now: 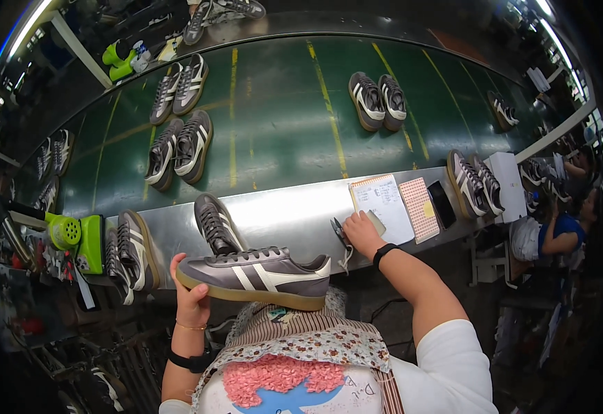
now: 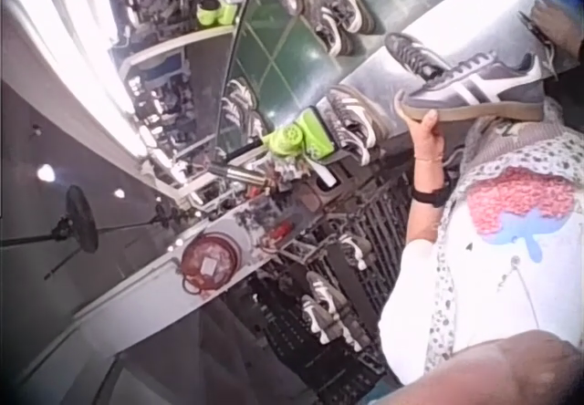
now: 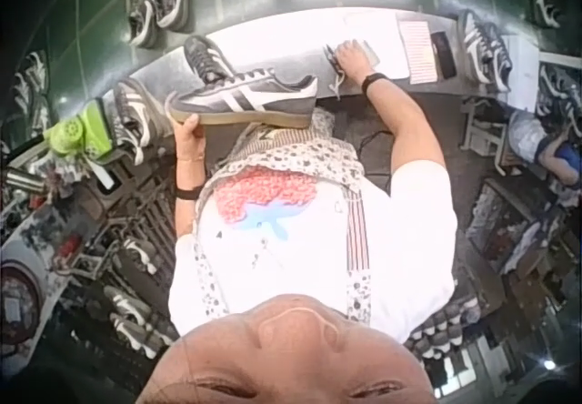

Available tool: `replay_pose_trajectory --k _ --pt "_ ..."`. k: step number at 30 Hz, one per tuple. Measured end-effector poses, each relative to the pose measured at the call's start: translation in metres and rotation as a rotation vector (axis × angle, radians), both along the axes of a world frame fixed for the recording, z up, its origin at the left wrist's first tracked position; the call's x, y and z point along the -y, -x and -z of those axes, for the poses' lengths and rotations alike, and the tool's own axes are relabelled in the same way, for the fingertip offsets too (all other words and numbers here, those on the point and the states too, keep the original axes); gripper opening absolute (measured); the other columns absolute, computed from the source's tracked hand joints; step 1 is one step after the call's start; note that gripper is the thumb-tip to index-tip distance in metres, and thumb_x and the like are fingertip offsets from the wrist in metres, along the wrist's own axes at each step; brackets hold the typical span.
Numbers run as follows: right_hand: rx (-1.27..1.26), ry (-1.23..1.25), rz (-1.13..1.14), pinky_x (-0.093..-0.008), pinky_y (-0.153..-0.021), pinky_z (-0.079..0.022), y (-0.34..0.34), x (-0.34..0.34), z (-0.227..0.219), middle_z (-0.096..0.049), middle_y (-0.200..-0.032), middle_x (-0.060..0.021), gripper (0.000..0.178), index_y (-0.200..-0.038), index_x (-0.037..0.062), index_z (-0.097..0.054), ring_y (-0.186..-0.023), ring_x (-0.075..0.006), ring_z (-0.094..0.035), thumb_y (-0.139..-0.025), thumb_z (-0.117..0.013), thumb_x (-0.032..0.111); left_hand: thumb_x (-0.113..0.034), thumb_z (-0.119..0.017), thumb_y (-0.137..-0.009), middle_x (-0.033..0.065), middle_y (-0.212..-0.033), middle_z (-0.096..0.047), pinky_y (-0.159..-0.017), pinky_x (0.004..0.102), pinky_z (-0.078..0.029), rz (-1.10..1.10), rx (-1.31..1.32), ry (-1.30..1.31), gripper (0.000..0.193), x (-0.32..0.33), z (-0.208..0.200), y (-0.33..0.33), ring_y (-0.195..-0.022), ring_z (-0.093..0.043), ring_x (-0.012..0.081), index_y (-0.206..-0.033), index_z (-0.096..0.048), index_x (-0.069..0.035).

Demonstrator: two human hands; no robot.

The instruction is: Inspect shoes for quality and take notes on a production line.

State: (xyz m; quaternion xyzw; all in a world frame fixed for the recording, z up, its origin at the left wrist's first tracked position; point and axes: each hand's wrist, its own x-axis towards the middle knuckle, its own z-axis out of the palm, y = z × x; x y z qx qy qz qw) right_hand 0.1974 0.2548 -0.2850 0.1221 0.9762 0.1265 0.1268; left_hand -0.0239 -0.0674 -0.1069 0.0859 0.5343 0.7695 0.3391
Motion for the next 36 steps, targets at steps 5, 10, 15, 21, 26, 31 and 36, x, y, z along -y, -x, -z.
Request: replay_pose_trajectory --k 5,10,15,21,26,31,36 --pt "-0.420 0.499 0.108 -0.0368 -0.086 -0.040 0.009 -0.010 -0.012 -0.057 -0.090 -0.0076 0.015 -0.087 0.0071 -0.060 -0.095 -0.0226 -0.052 -0.074 -0.054 0.013 -0.014 -0.073 -0.062 0.0075 -0.111 -0.046 -0.093 0.0377 -0.040 -0.012 -0.003 -0.035 0.083 -0.003 -0.001 0.002 -0.105 -0.048 0.0242 -0.130 -0.026 -0.013" --pt "-1.119 1.364 0.697 -0.0253 -0.067 -0.043 0.025 -0.015 -0.084 -0.058 -0.078 -0.0063 0.024 -0.088 0.0003 -0.056 -0.070 -0.0131 -0.054 -0.092 -0.045 0.022 -0.003 -0.070 -0.062 0.0057 -0.106 -0.046 -0.089 0.0346 -0.042 -0.052 0.099 -0.113 0.077 -0.025 -0.015 -0.016 -0.100 -0.049 0.0205 -0.125 -0.028 -0.014" --pt "-0.893 1.687 0.434 -0.0227 -0.066 -0.044 0.013 0.016 -0.233 -0.059 -0.087 -0.0037 0.016 -0.095 -0.0006 -0.053 -0.074 -0.0090 -0.055 -0.092 -0.049 0.015 0.002 -0.073 -0.061 0.0068 -0.111 -0.044 -0.090 0.0334 -0.042 0.032 0.123 -0.061 0.079 -0.047 -0.056 -0.045 -0.103 -0.047 0.0196 -0.123 -0.026 -0.013" --pt "-0.634 1.363 0.121 -0.0266 -0.064 -0.045 0.008 0.072 -0.309 -0.056 -0.088 -0.0080 0.012 -0.088 0.0027 -0.055 -0.075 -0.0158 -0.054 -0.081 -0.062 0.010 -0.019 -0.085 -0.056 0.0132 -0.120 -0.038 -0.093 0.0337 -0.038 0.426 -0.324 0.112 0.086 -0.059 -0.053 -0.078 -0.110 -0.044 0.0200 -0.118 -0.028 -0.007" --pt "-0.570 1.207 0.205 -0.0317 -0.056 -0.044 0.007 0.101 -0.318 -0.052 -0.071 -0.0105 0.014 -0.081 0.0020 -0.056 -0.062 -0.0239 -0.054 -0.081 -0.063 0.014 -0.032 -0.086 -0.054 0.0122 -0.111 -0.043 -0.086 0.0314 -0.042 0.487 -0.397 0.182 0.086 -0.067 -0.067 -0.098 -0.102 -0.049 0.0199 -0.115 -0.033 -0.004" --pt "-0.394 1.016 0.138 -0.0355 -0.052 -0.043 -0.002 0.101 -0.324 -0.052 -0.066 -0.0095 0.020 -0.074 0.0028 -0.054 -0.062 -0.0280 -0.055 -0.082 -0.060 0.020 -0.034 -0.086 -0.055 0.0120 -0.107 -0.044 -0.083 0.0312 -0.043 0.456 -0.507 0.195 0.084 -0.069 -0.074 -0.105 -0.099 -0.050 0.0203 -0.115 -0.034 -0.004" --pt "-0.635 0.858 -0.089 -0.0357 -0.052 -0.041 0.014 0.110 -0.324 -0.049 -0.065 -0.0079 0.019 -0.069 0.0052 -0.050 -0.059 -0.0261 -0.052 -0.078 -0.062 0.017 -0.034 -0.086 -0.053 0.0121 -0.104 -0.044 -0.083 0.0322 -0.042 0.416 -0.559 0.236 0.084 -0.071 -0.076 -0.111 -0.097 -0.049 0.0216 -0.113 -0.035 -0.005"
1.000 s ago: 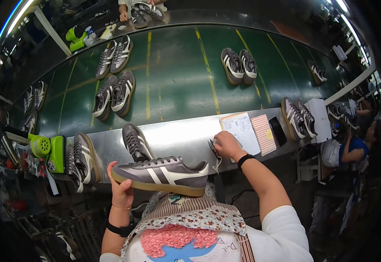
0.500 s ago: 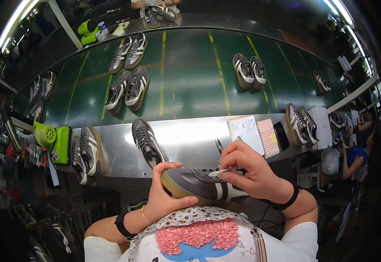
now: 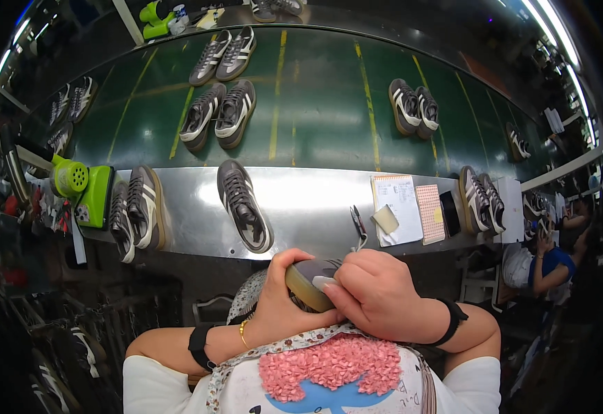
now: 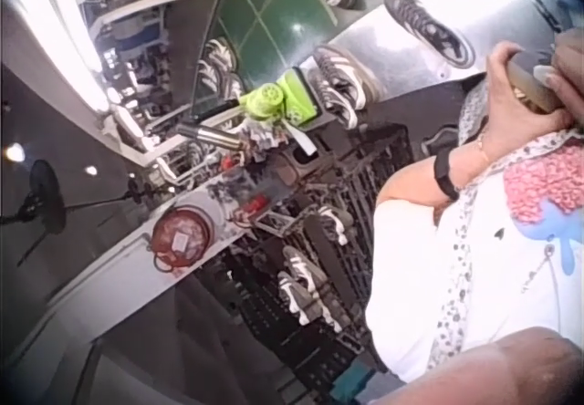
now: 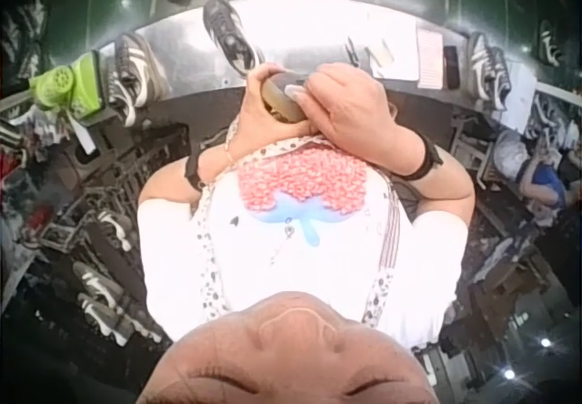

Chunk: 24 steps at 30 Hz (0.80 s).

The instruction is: Inspect shoes for quality and take notes on a production line.

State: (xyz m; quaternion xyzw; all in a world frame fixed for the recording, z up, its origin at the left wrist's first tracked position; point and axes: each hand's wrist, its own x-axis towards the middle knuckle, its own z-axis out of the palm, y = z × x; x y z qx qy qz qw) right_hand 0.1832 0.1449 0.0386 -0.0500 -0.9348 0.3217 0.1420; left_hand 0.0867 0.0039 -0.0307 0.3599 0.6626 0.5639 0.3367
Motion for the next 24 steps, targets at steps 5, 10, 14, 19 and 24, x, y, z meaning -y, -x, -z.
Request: replay_pose_trajectory --k 5,10,14,19,24 --pt "0.008 0.056 -0.065 -0.0360 -0.052 -0.041 -0.012 -0.004 0.008 -0.048 -0.064 -0.0075 0.020 -0.067 0.0049 -0.048 -0.058 -0.0259 -0.051 -0.076 -0.063 0.016 -0.032 -0.085 -0.052 0.0121 -0.105 -0.042 -0.084 0.0337 -0.040 0.015 0.086 0.037 0.082 0.005 -0.001 -0.002 -0.100 -0.046 0.0234 -0.111 -0.036 -0.005" --pt "-0.058 0.024 -0.045 -0.0358 -0.051 -0.040 -0.001 0.001 0.009 -0.049 -0.064 -0.0079 0.018 -0.068 0.0047 -0.049 -0.057 -0.0256 -0.051 -0.075 -0.064 0.013 -0.032 -0.085 -0.052 0.0119 -0.105 -0.041 -0.084 0.0333 -0.040 0.007 0.070 0.029 0.081 0.006 -0.001 -0.005 -0.099 -0.046 0.0234 -0.111 -0.036 -0.005" --pt "-0.039 0.063 -0.059 -0.0351 -0.049 -0.039 -0.019 0.000 0.011 -0.048 -0.062 -0.0075 0.017 -0.069 0.0051 -0.049 -0.054 -0.0255 -0.050 -0.074 -0.064 0.011 -0.033 -0.085 -0.052 0.0118 -0.104 -0.041 -0.084 0.0334 -0.040 -0.016 0.085 0.025 0.081 0.010 -0.003 -0.005 -0.099 -0.047 0.0235 -0.111 -0.036 -0.005" --pt "-0.142 0.058 -0.064 -0.0341 -0.048 -0.039 0.008 0.008 0.005 -0.049 -0.061 -0.0068 0.018 -0.066 0.0053 -0.049 -0.053 -0.0246 -0.050 -0.072 -0.065 0.011 -0.034 -0.086 -0.051 0.0116 -0.104 -0.042 -0.084 0.0337 -0.040 -0.030 0.094 0.061 0.082 0.009 -0.007 -0.006 -0.098 -0.047 0.0238 -0.111 -0.037 -0.005" --pt "-0.002 0.061 -0.084 -0.0336 -0.050 -0.039 -0.021 0.001 0.010 -0.049 -0.062 -0.0062 0.019 -0.067 0.0060 -0.048 -0.055 -0.0236 -0.051 -0.072 -0.065 0.012 -0.026 -0.084 -0.052 0.0121 -0.104 -0.042 -0.084 0.0327 -0.040 -0.051 0.042 0.022 0.080 0.015 -0.007 -0.004 -0.099 -0.047 0.0223 -0.111 -0.036 -0.005"
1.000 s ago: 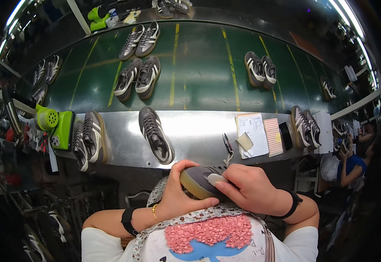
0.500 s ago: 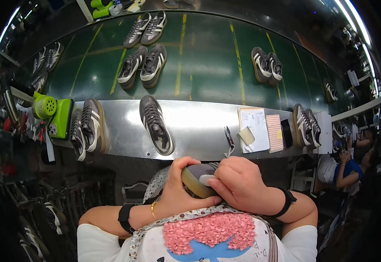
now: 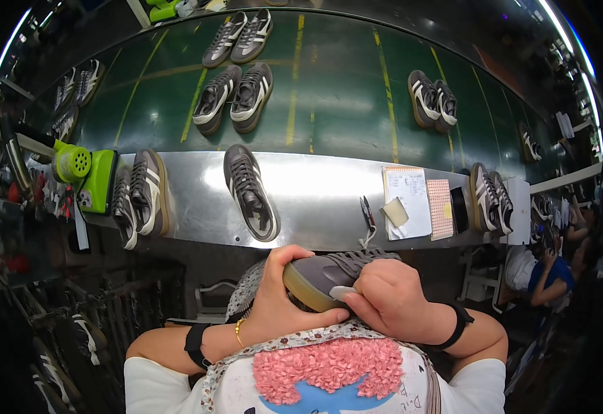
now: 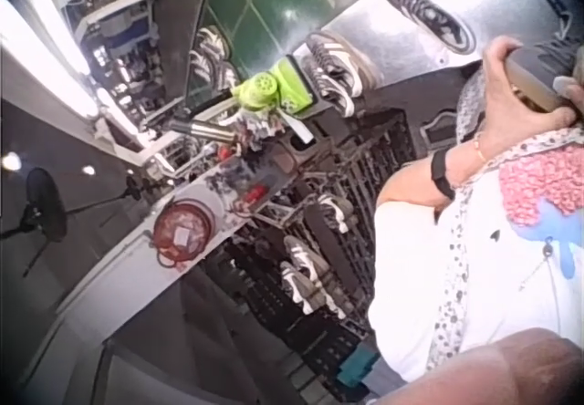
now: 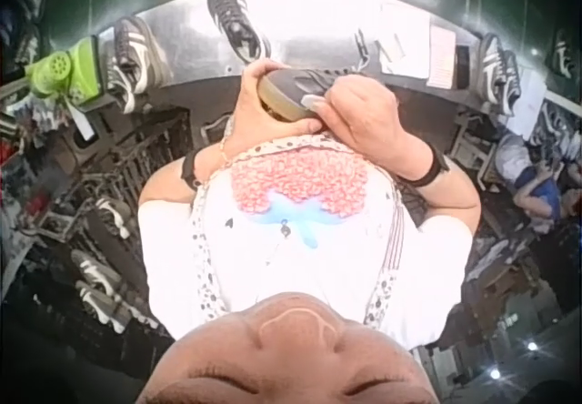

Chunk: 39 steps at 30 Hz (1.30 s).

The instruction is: Inspect shoes for quality and take notes on a production line.

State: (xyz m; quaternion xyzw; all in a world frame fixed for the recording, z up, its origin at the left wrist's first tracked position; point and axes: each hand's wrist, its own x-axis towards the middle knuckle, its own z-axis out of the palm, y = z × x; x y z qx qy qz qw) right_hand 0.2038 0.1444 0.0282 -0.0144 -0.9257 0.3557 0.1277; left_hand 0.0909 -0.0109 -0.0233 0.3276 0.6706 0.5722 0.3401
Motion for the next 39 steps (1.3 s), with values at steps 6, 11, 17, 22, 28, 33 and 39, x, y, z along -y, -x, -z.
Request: replay_pose_trajectory --k 6,11,17,22,28,33,39 --pt "-0.114 -0.001 -0.005 -0.0346 -0.048 -0.039 0.014 0.002 -0.002 -0.048 -0.061 -0.0064 0.020 -0.066 0.0065 -0.048 -0.054 -0.0236 -0.050 -0.071 -0.066 0.013 -0.029 -0.085 -0.052 0.0120 -0.103 -0.042 -0.081 0.0323 -0.041 -0.010 0.030 0.018 0.081 -0.004 -0.005 -0.005 -0.096 -0.048 0.0216 -0.111 -0.036 -0.004" --pt "-0.199 -0.029 0.020 -0.0338 -0.048 -0.039 0.018 -0.001 0.000 -0.047 -0.061 -0.0061 0.020 -0.066 0.0069 -0.048 -0.053 -0.0230 -0.050 -0.070 -0.066 0.013 -0.030 -0.085 -0.052 0.0114 -0.103 -0.042 -0.082 0.0316 -0.042 -0.002 -0.032 0.053 0.081 -0.011 -0.009 -0.006 -0.097 -0.048 0.0203 -0.110 -0.036 -0.004" --pt "-0.041 -0.024 -0.019 -0.0328 -0.049 -0.038 -0.008 -0.009 0.003 -0.047 -0.061 -0.0053 0.019 -0.066 0.0066 -0.049 -0.054 -0.0227 -0.050 -0.069 -0.067 0.012 -0.029 -0.085 -0.051 0.0121 -0.103 -0.042 -0.081 0.0328 -0.041 -0.066 0.219 0.009 0.080 -0.013 -0.001 -0.016 -0.096 -0.048 0.0225 -0.110 -0.036 -0.005" --pt "-0.195 -0.042 0.048 -0.0330 -0.048 -0.037 0.012 -0.004 0.004 -0.047 -0.061 -0.0054 0.021 -0.065 0.0069 -0.048 -0.053 -0.0226 -0.049 -0.068 -0.068 0.011 -0.029 -0.085 -0.051 0.0116 -0.103 -0.042 -0.083 0.0335 -0.040 0.033 0.016 0.037 0.080 -0.015 -0.004 -0.018 -0.097 -0.047 0.0235 -0.110 -0.037 -0.005" --pt "-0.073 -0.003 0.047 -0.0331 -0.048 -0.038 0.011 -0.002 -0.007 -0.047 -0.061 -0.0065 0.021 -0.064 0.0065 -0.047 -0.053 -0.0240 -0.049 -0.071 -0.067 0.010 -0.030 -0.086 -0.052 0.0113 -0.103 -0.043 -0.083 0.0329 -0.040 0.010 -0.009 0.055 0.080 -0.010 -0.011 -0.005 -0.097 -0.048 0.0225 -0.110 -0.037 -0.004" --pt "-0.080 0.025 0.061 -0.0349 -0.049 -0.038 0.009 0.005 -0.007 -0.047 -0.061 -0.0074 0.021 -0.064 0.0064 -0.047 -0.053 -0.0255 -0.049 -0.072 -0.066 0.011 -0.031 -0.085 -0.053 0.0110 -0.102 -0.042 -0.083 0.0325 -0.040 0.055 0.002 0.016 0.080 -0.002 -0.010 -0.002 -0.097 -0.048 0.0225 -0.110 -0.037 -0.005" --pt "-0.055 0.056 0.089 -0.0362 -0.051 -0.041 0.036 0.008 -0.005 -0.051 -0.061 -0.0095 0.021 -0.066 0.0047 -0.050 -0.056 -0.0273 -0.053 -0.076 -0.064 0.016 -0.033 -0.086 -0.052 0.0116 -0.104 -0.041 -0.083 0.0329 -0.040 0.092 0.045 0.082 0.083 -0.005 -0.012 0.005 -0.099 -0.046 0.0225 -0.112 -0.036 -0.005"
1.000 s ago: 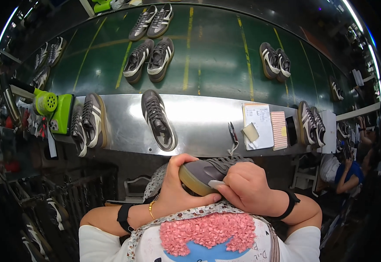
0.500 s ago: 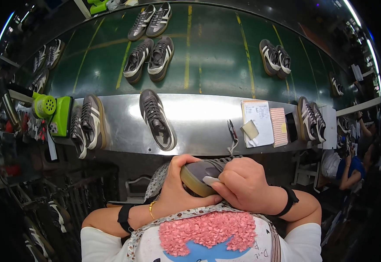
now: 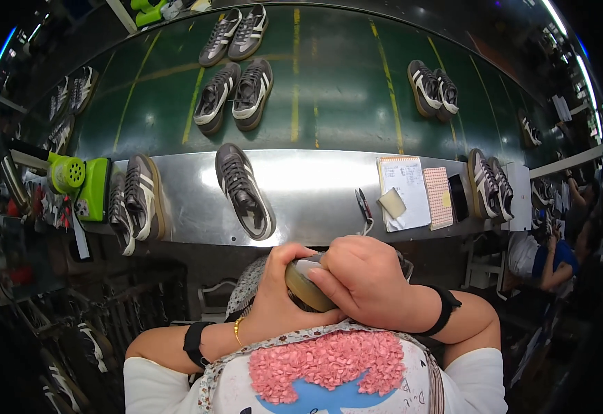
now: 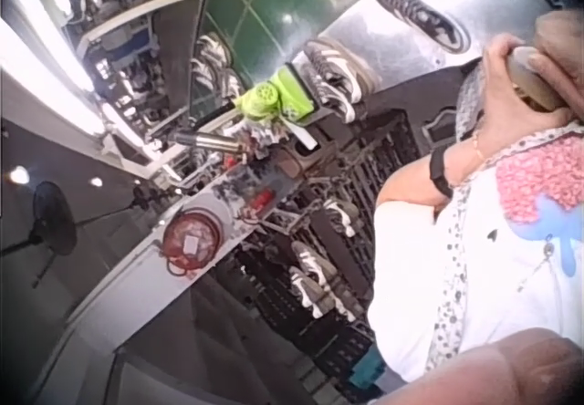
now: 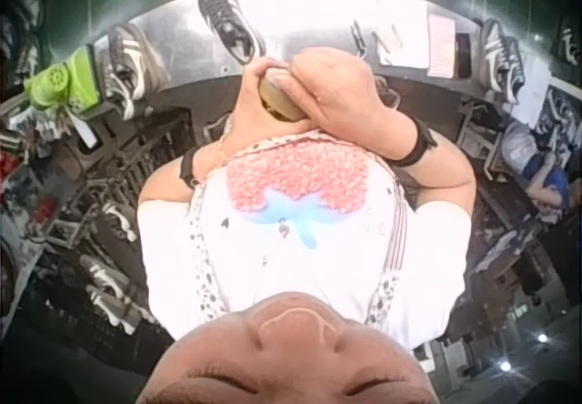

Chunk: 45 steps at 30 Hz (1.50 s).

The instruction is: Inspect shoes for quality and take notes on a production line.

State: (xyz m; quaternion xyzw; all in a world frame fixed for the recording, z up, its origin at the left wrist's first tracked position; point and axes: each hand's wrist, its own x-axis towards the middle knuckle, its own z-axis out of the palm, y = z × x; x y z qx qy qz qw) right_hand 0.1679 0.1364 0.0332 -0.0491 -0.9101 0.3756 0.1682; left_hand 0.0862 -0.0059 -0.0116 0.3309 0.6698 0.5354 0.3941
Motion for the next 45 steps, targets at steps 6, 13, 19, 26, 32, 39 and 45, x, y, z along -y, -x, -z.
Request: replay_pose_trajectory --k 6,13,19,26,32,39,45 --pt "0.148 0.094 -0.027 -0.0372 -0.052 -0.041 -0.022 -0.003 0.010 -0.050 -0.063 -0.0099 0.020 -0.069 0.0038 -0.049 -0.059 -0.0283 -0.052 -0.078 -0.061 0.016 -0.031 -0.086 -0.051 0.0113 -0.102 -0.043 -0.084 0.0338 -0.040 -0.055 0.012 -0.027 0.082 0.004 0.016 0.001 -0.098 -0.048 0.0234 -0.111 -0.037 -0.005" --pt "0.129 0.081 0.007 -0.0370 -0.052 -0.041 -0.028 -0.005 0.011 -0.049 -0.061 -0.0082 0.022 -0.065 0.0055 -0.048 -0.056 -0.0266 -0.051 -0.078 -0.062 0.016 -0.032 -0.086 -0.052 0.0112 -0.104 -0.043 -0.083 0.0325 -0.042 -0.070 0.022 -0.065 0.082 0.001 0.020 0.003 -0.098 -0.048 0.0213 -0.111 -0.036 -0.004" --pt "-0.023 0.045 0.053 -0.0370 -0.051 -0.039 0.001 0.006 0.021 -0.048 -0.062 -0.0103 0.019 -0.068 0.0039 -0.049 -0.055 -0.0289 -0.050 -0.078 -0.063 0.014 -0.028 -0.087 -0.051 0.0105 -0.106 -0.043 -0.083 0.0316 -0.042 -0.018 -0.071 -0.031 0.082 0.002 0.017 0.007 -0.097 -0.049 0.0205 -0.111 -0.037 -0.004" --pt "0.376 0.169 0.655 -0.0385 -0.061 -0.044 -0.035 -0.139 0.138 -0.058 -0.069 -0.0166 0.032 -0.074 -0.0003 -0.055 -0.067 -0.0331 -0.056 -0.088 -0.049 0.028 -0.014 -0.082 -0.060 0.0107 -0.109 -0.046 -0.086 0.0311 -0.044 -0.071 0.228 -0.044 0.079 0.010 0.018 0.033 -0.101 -0.051 0.0184 -0.117 -0.028 -0.006" --pt "0.539 0.024 0.713 -0.0402 -0.071 -0.045 -0.112 -0.176 0.308 -0.060 -0.082 -0.0182 0.028 -0.081 0.0010 -0.063 -0.082 -0.0325 -0.057 -0.083 -0.055 0.028 0.003 -0.069 -0.065 0.0069 -0.103 -0.047 -0.084 0.0316 -0.044 -0.418 0.627 -0.076 0.067 0.018 0.022 0.066 -0.096 -0.050 0.0179 -0.118 -0.030 -0.011" --pt "0.684 -0.097 0.742 -0.0389 -0.078 -0.044 -0.076 -0.144 0.335 -0.052 -0.102 -0.0187 0.028 -0.085 0.0050 -0.068 -0.089 -0.0314 -0.052 -0.077 -0.062 0.031 0.000 -0.068 -0.065 0.0060 -0.102 -0.047 -0.084 0.0302 -0.041 -0.500 0.568 -0.048 0.066 0.034 0.025 0.078 -0.095 -0.049 0.0174 -0.120 -0.031 -0.013" --pt "0.232 0.760 0.802 -0.0329 -0.076 -0.041 -0.089 -0.155 0.335 -0.052 -0.095 -0.0141 0.026 -0.084 -0.0009 -0.065 -0.087 -0.0244 -0.050 -0.079 -0.063 0.024 -0.010 -0.066 -0.070 0.0082 -0.108 -0.046 -0.090 0.0364 -0.041 -0.476 0.455 -0.056 0.068 0.052 0.036 0.081 -0.102 -0.048 0.0218 -0.126 -0.028 -0.013"
